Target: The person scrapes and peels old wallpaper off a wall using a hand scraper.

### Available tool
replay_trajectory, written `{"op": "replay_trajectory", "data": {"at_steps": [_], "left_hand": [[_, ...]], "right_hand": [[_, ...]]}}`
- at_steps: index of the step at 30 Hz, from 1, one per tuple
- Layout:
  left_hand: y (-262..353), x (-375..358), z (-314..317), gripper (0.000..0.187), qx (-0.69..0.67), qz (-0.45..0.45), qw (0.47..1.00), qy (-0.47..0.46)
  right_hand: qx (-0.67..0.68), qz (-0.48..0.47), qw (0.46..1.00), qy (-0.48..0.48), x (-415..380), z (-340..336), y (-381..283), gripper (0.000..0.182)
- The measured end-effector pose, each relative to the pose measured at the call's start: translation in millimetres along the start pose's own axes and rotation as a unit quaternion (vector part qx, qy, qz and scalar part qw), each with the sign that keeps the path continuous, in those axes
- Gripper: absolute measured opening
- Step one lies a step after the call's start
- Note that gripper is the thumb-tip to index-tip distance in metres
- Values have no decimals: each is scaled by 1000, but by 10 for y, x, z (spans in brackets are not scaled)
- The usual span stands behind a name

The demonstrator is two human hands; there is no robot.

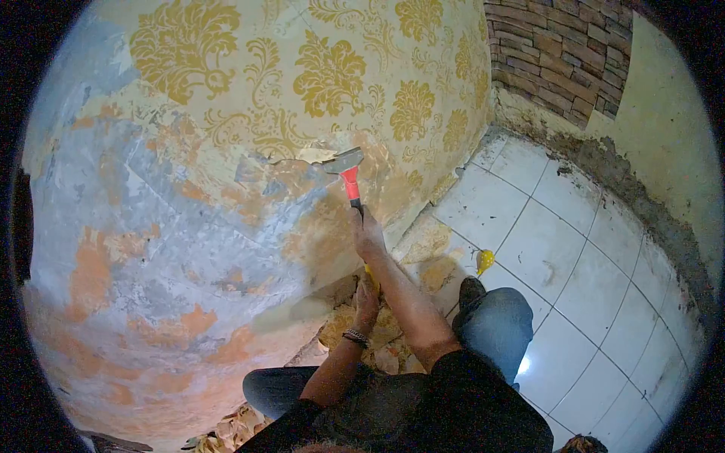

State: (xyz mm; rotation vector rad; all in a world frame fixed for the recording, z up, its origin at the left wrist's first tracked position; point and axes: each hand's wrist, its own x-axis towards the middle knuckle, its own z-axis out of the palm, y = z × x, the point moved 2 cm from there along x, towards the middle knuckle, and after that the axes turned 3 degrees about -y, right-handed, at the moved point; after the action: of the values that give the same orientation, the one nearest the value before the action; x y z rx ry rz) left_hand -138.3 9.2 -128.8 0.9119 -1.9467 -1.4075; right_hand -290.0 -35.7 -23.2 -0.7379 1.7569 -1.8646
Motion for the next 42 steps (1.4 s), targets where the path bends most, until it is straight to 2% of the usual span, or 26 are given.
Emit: {"op": "replay_trajectory", "data": {"at_steps": [2, 4, 5, 6, 10, 11, 12, 13, 14, 15, 16, 18, 22, 23, 24, 25, 27, 31, 33, 34, 35, 36, 38, 40, 41, 42], "left_hand": [[14, 52, -43, 40, -8, -50, 998, -22], [-10, 114, -83, 39, -11, -97, 994, -42], [-100, 108, -124, 37, 163, 42, 986, -15], [-219, 66, -148, 35, 328, 179, 927, 11], [-676, -50, -201, 35, 310, 211, 925, -61], [-491, -29, -192, 36, 200, 55, 977, -57], [-490, -33, -197, 37, 83, -103, 990, -49], [-549, 15, -210, 37, 84, -105, 990, -51], [-678, 70, -247, 39, 318, 100, 943, 4], [-587, 55, -233, 41, 519, 293, 801, 57], [-565, 75, -231, 41, 521, 291, 801, 55], [98, 257, -123, 44, 243, 138, 960, -16], [237, 365, 33, 43, 168, 47, 985, -13], [268, 388, 65, 43, 292, 176, 940, 34], [299, 373, 105, 44, 405, 298, 860, 80], [294, 332, 120, 44, 405, 299, 860, 81], [647, 246, 140, 48, 225, 154, 962, 2], [597, 113, 123, 51, 204, 139, 969, 19], [366, 136, 68, 50, 130, 5, 991, -22], [314, 175, 61, 50, 132, 10, 991, -18], [343, 230, 71, 49, 143, 52, 988, -23], [356, 254, 61, 47, 155, 90, 983, -30], [358, 293, 42, 46, 184, 105, 977, -29], [337, 312, 63, 45, 207, 121, 970, -28], [244, 366, 64, 45, 317, 248, 915, 27], [164, 421, 82, 44, 415, 369, 828, 82]], "right_hand": [[3, -59, 997, 45, -10, 5, -21, 38], [29, -58, 998, 27, -17, 27, 13, 39], [54, -58, 997, 5, -36, 60, 39, 39], [56, -55, 997, 4, -65, 78, 63, 39], [45, -18, 999, -15, -216, 191, 352, 39], [33, -31, 999, 0, -232, 220, 433, 38], [33, -28, 999, 1, -231, 209, 413, 38], [37, -12, 999, -13, -211, 199, 392, 37], [41, 4, 999, -27, -186, 186, 342, 37], [42, 8, 999, -27, -138, 180, 279, 37], [32, -22, 999, 2, -46, 162, 197, 36], [21, -49, 998, 32, 74, 70, 9, 36], [7, -43, 999, 28, 275, -94, -208, 36], [14, -53, 998, 26, 274, -119, -221, 37], [13, -52, 998, 26, 256, -144, -233, 37], [6, -51, 999, 19, 247, -163, -257, 37], [2, -49, 999, 16, 242, -186, -284, 36], [-13, -124, 991, 43, 128, -133, -221, 36], [-14, -175, 982, 63, 78, -97, -277, 36], [13, -120, 992, 34, 67, -94, -273, 37], [40, -65, 997, 5, 91, -78, -267, 38], [44, -66, 997, 6, 153, -58, -275, 38], [-43, -158, 985, 50, 235, -74, -293, 41], [-57, -160, 984, 53, 236, -107, -296, 41], [-70, -171, 981, 58, 239, -131, -371, 42], [-71, -174, 980, 59, 241, -160, -483, 42]]}}
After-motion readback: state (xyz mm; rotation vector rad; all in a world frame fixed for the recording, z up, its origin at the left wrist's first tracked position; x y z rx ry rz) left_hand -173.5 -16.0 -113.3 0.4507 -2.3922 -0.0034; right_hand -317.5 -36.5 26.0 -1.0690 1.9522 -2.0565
